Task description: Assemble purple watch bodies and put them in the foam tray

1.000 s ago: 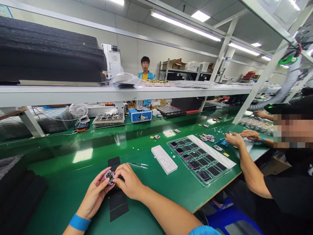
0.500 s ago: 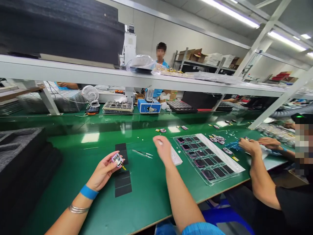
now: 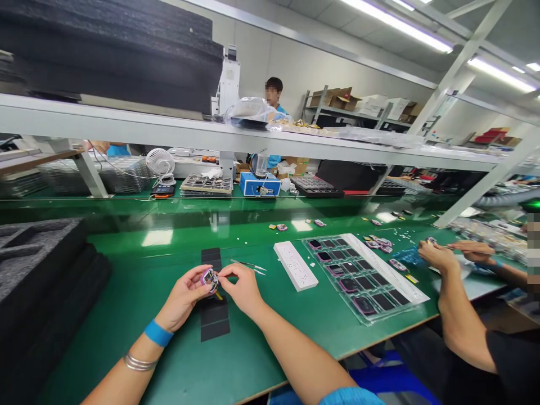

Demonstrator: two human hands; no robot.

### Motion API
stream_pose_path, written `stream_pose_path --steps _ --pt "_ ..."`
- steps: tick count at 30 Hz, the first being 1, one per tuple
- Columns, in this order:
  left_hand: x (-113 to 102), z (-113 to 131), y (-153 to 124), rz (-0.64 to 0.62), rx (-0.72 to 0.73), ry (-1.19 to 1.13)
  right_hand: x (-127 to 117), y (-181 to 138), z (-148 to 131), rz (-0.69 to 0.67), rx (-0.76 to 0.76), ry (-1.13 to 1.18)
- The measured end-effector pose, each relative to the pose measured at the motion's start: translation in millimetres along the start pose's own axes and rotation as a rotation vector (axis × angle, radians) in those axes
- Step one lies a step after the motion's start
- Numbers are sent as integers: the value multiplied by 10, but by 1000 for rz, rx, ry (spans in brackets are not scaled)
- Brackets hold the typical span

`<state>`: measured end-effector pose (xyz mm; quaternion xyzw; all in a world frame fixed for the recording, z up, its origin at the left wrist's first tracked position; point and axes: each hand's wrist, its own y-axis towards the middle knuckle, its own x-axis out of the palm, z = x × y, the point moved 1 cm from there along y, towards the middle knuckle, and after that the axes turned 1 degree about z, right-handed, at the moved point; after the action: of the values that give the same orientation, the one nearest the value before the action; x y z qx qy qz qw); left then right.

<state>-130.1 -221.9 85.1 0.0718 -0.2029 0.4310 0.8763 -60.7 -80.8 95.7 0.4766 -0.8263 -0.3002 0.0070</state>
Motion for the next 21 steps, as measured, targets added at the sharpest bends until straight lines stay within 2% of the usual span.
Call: stream_pose_path --steps 5,9,11,13,15,17,19,21 --pt "-8 -37 13 -13 1 2 56 -47 40 -27 -106 -75" --pt "-3 -64 21 -1 -7 -11 88 -64 96 -107 -191 -191" --pt "-4 -63 30 14 -16 -47 99 -54 133 -93 -84 -106" --pt "-18 -50 42 24 -15 -101 116 -49 176 -74 142 129" --pt "-52 -26 55 31 -6 -151 152 -62 209 -175 401 412" --pt "-99 1 66 33 -6 -179 183 -87 213 -353 598 595" --pt "-147 27 74 30 -14 -193 181 -97 196 -465 690 643" --pt "-185 50 84 30 -24 -197 142 -74 174 -444 689 636"
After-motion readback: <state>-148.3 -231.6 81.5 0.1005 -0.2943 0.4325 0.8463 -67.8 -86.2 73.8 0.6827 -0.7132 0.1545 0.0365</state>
